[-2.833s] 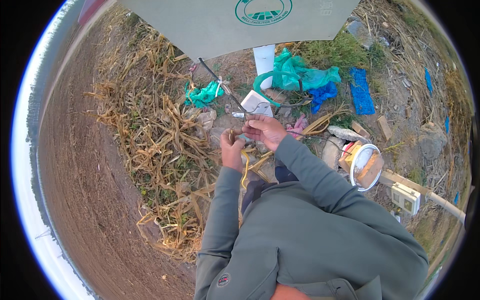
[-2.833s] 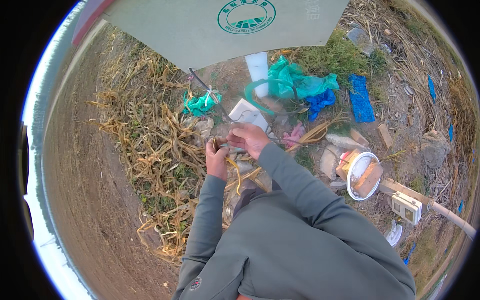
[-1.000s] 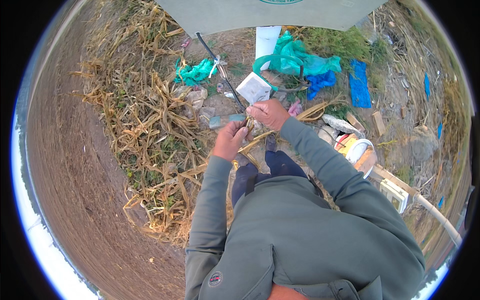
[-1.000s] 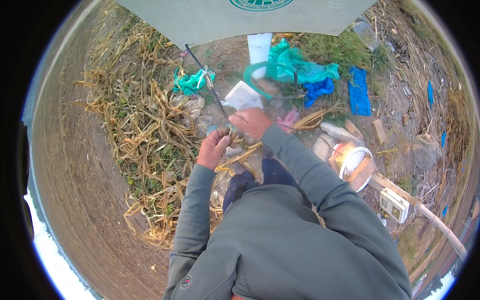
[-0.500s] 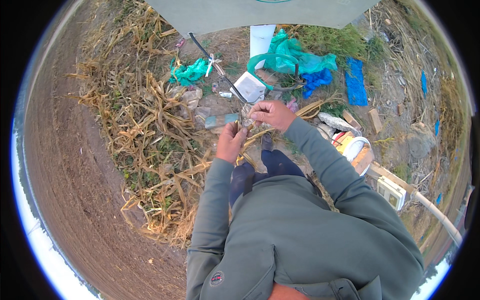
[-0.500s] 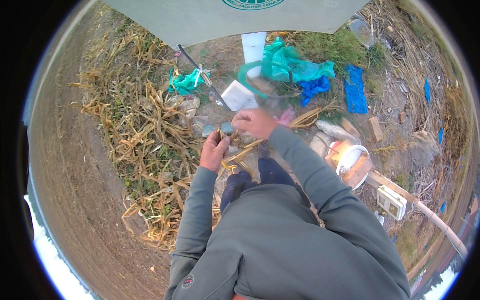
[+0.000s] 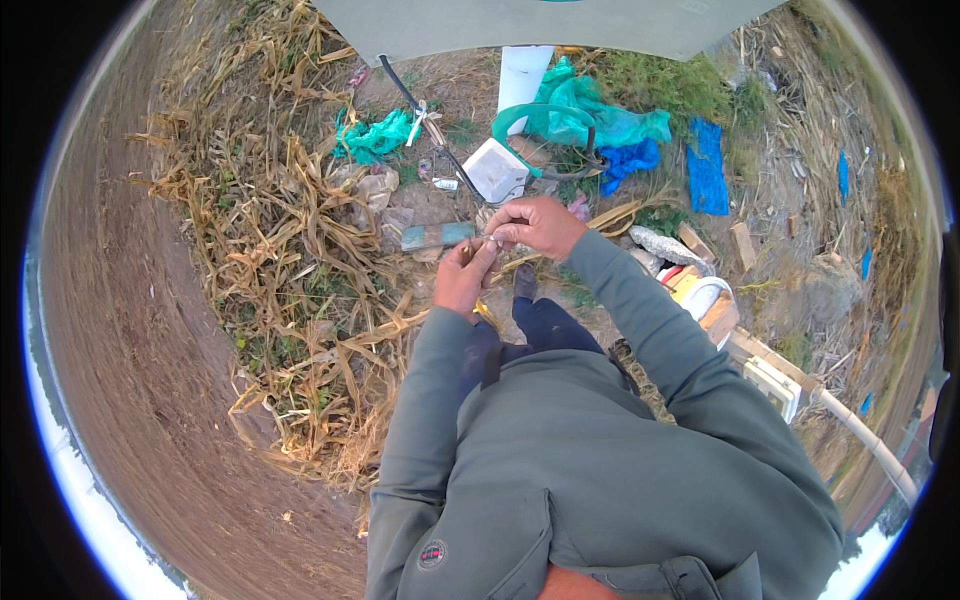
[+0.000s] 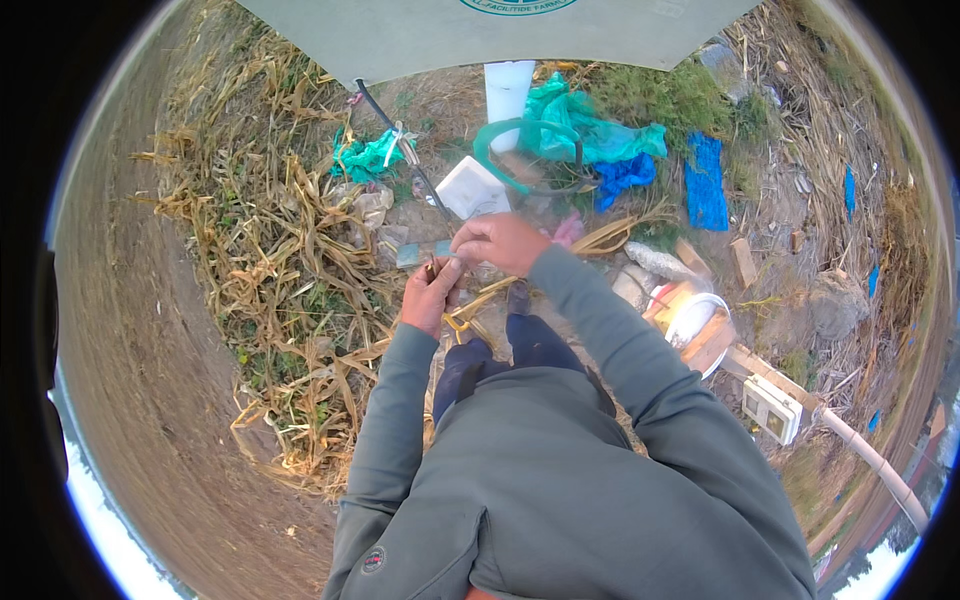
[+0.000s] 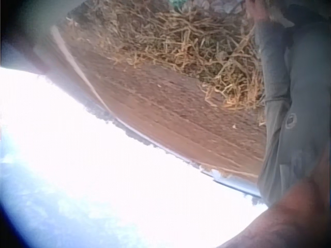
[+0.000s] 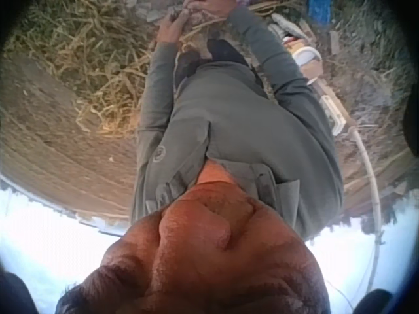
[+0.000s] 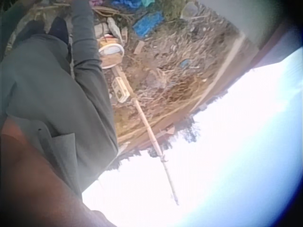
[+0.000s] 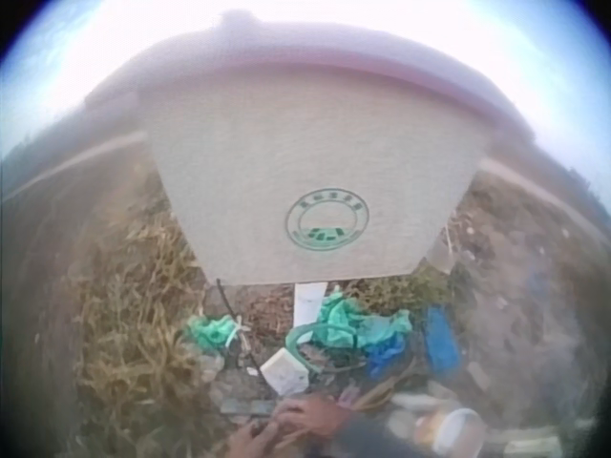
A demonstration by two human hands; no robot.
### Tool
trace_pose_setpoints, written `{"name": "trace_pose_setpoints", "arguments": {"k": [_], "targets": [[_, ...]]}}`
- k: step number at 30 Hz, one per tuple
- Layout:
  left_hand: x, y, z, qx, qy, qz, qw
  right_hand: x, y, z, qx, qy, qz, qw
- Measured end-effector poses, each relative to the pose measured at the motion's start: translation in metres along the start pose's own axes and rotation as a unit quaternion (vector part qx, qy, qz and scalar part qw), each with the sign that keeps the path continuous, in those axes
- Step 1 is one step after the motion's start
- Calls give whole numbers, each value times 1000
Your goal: The person secures a black cable to a concrete pole using a zip tie, then walks across a field carrying a coiled yellow cable. They connect the yellow cable to a white junction box mounted on a pole and tighten the connection.
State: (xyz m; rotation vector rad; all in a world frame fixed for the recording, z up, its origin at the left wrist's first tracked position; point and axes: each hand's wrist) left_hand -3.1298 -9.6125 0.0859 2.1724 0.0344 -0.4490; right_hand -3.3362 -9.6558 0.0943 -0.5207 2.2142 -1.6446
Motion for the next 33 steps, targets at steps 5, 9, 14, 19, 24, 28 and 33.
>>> {"name": "trace_pose_setpoints", "arguments": {"k": [5, 9, 14, 19, 24, 28, 33], "targets": [[-6, -7, -3, -1, 65, -36, 997, 1, -4, -4, 8, 87, -38, 995], [-12, -6, 5, -54, 107, -66, 991, -7, 6, -4, 25, 115, 8, 993], [-21, 4, 26, -52, 131, -67, 988, -24, 19, -3, 37, 206, -28, 977], [-20, -3, 20, -109, 126, -47, 985, -25, 10, -7, 42, 198, -107, 973], [-19, 6, 32, -88, 149, 21, 985, -21, 3, -5, 109, 179, -241, 948], [-13, 4, 25, -139, 134, 86, 977, -18, 4, -1, 163, 146, -331, 918], [-13, 7, 34, -112, 156, 143, 971, -18, 0, 0, 150, 161, -411, 885]]}}
Point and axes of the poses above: each hand's wrist, its own z-axis towards the middle knuckle, its own x-axis out of the back of the hand, y = z × x, and after that the axes turned 1 degree about x, right-handed
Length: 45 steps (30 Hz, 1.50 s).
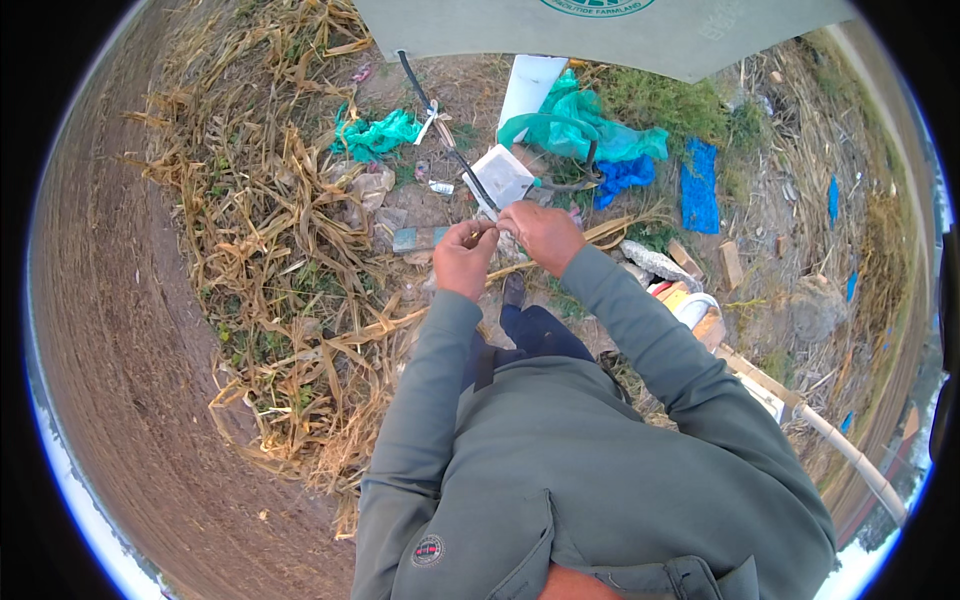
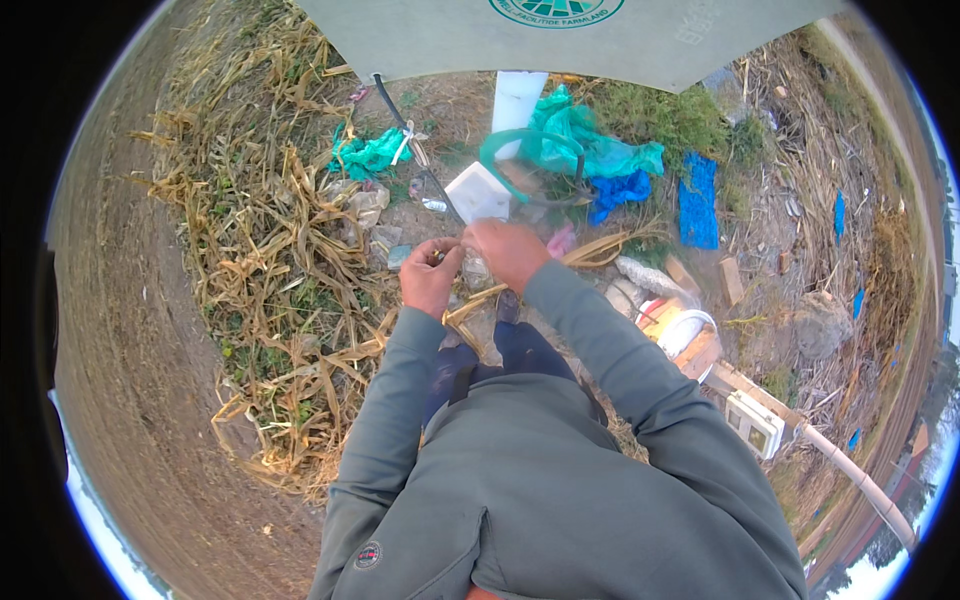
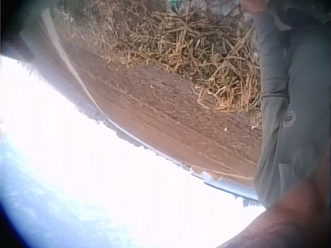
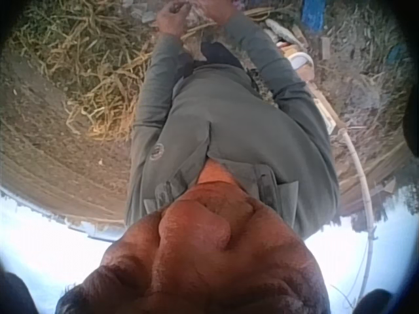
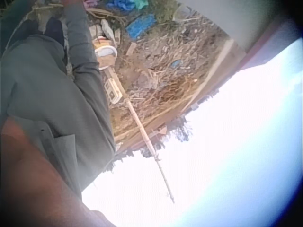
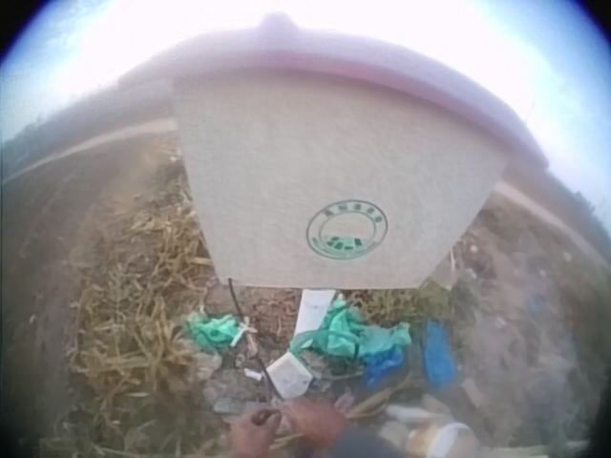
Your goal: The person secures a black cable to a concrete pole using a zip tie, then walks across a field carrying a coiled yellow cable. They connect the yellow cable to a white junction box mounted on a pole and tighten the connection.
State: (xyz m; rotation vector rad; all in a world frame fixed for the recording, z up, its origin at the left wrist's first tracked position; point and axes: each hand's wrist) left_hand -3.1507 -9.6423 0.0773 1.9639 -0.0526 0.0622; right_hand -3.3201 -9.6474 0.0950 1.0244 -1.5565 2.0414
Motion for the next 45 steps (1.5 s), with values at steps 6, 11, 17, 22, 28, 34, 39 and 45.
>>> {"name": "trace_pose_setpoints", "arguments": {"k": [6, 11, 17, 22, 28, 34, 39, 45], "targets": [[-6, -14, 6, -30, 5, -11, 999, -12, -10, 1, -165, 31, -2, 986], [-6, -26, 7, -49, -9, -11, 999, -18, -1, 6, -401, -43, 227, 886], [7, -24, -3, 144, -65, -141, 977, -13, -2, 7, -315, -74, 176, 930], [8, -1, 21, 188, -117, -181, 958, -5, -9, 7, -256, -69, 168, 949], [15, 2, 18, 201, -142, -254, 935, 6, -7, -3, 41, -29, 50, 997], [14, 2, 18, 193, -134, -259, 937, 9, 1, 2, 161, -47, -115, 979], [13, -11, 11, 194, -106, -268, 938, 6, -3, 1, 162, -47, -148, 974], [21, -9, -7, 178, -126, -298, 929, 2, -8, 1, 83, -45, -73, 993]]}}
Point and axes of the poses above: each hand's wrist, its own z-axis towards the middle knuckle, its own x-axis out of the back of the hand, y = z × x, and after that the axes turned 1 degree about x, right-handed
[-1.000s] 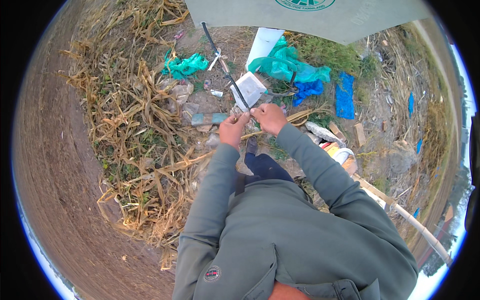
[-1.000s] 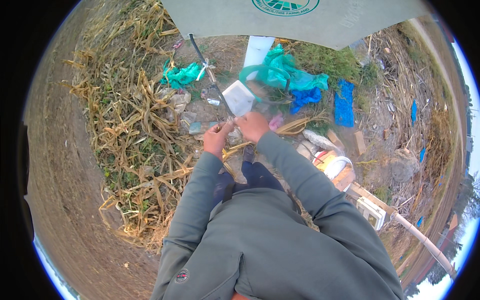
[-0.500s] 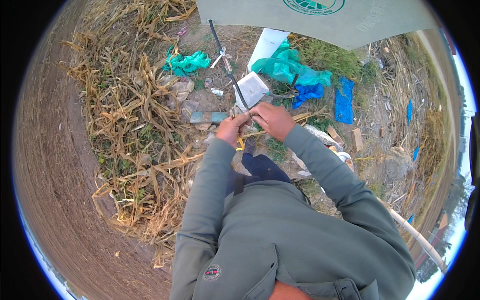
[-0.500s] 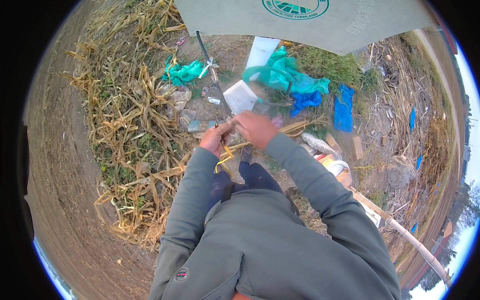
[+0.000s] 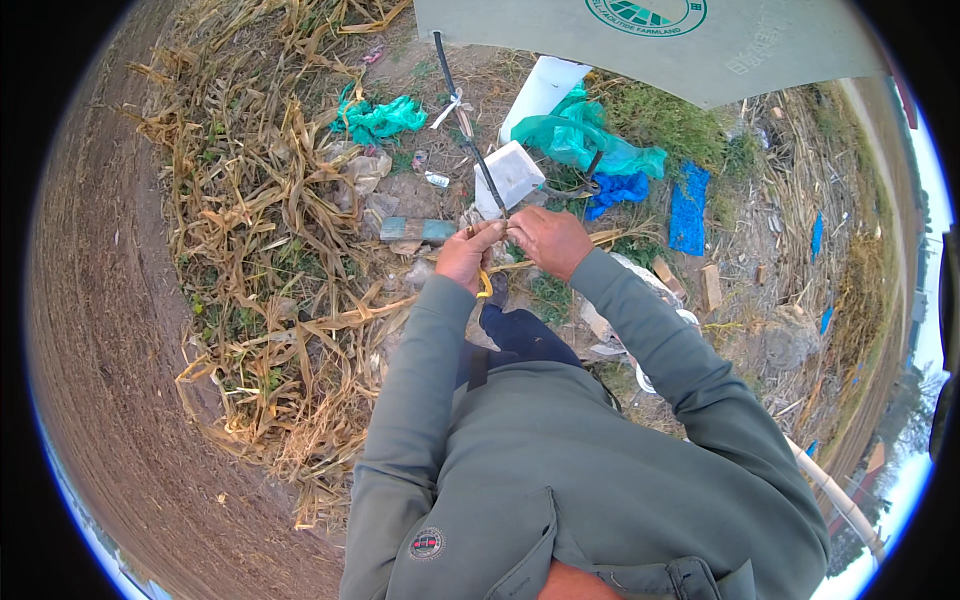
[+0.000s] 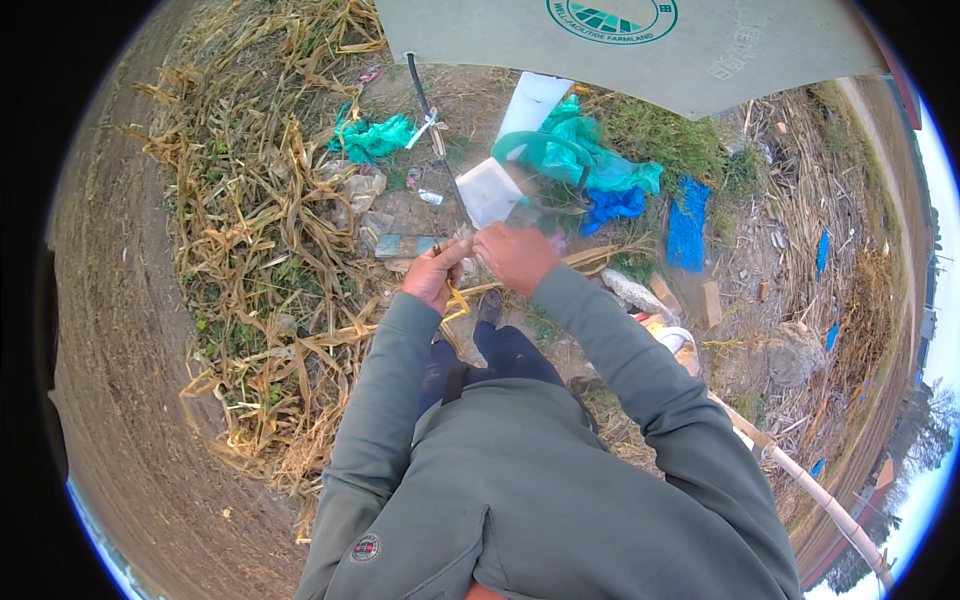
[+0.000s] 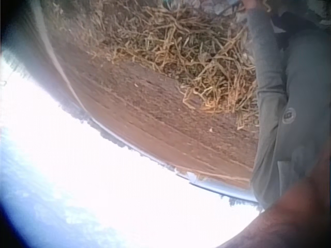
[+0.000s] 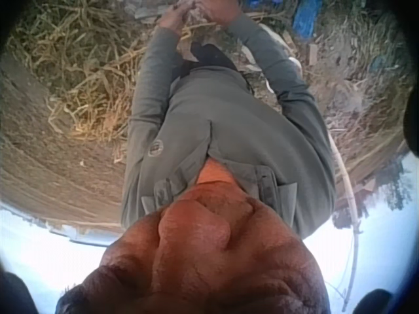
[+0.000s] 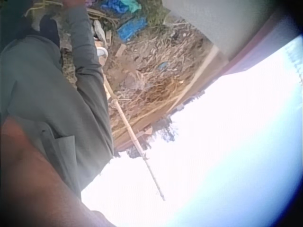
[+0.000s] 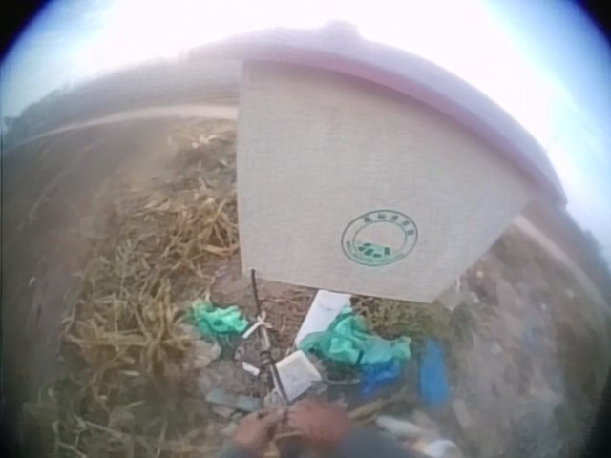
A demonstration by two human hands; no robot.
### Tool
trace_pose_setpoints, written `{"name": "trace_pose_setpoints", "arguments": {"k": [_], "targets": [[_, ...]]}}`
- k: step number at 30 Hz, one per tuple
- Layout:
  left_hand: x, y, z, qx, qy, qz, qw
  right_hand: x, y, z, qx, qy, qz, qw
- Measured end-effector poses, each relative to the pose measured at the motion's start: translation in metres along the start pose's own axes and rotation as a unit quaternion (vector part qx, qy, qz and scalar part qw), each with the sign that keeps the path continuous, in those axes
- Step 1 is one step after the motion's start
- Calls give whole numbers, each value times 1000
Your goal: The person secures a black cable to a concrete pole using a zip tie, then walks across a field carrying a coiled yellow cable. They connect the yellow cable to a white junction box mounted on a pole and tighten the connection.
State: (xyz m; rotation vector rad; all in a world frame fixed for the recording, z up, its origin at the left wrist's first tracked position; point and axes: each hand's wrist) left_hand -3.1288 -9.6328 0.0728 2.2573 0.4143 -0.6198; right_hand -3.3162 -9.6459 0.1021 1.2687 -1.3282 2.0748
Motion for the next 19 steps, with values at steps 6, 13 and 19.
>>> {"name": "trace_pose_setpoints", "arguments": {"k": [6, 13, 19], "targets": [[-14, 15, 25, 16, 5, 45, 999, -4, -8, -11, -266, -2, 278, 923], [75, -94, 33, -10, 18, 64, 998, -12, 3, -7, -442, -77, 428, 785], [-58, 48, -49, 8, 72, 59, 996, -13, -11, -23, -187, 70, 105, 974]]}}
Point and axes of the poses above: each hand's wrist, its own z-axis towards the middle knuckle, its own x-axis out of the back of the hand, y = z × x, and after that the axes turned 1 degree about x, right-handed
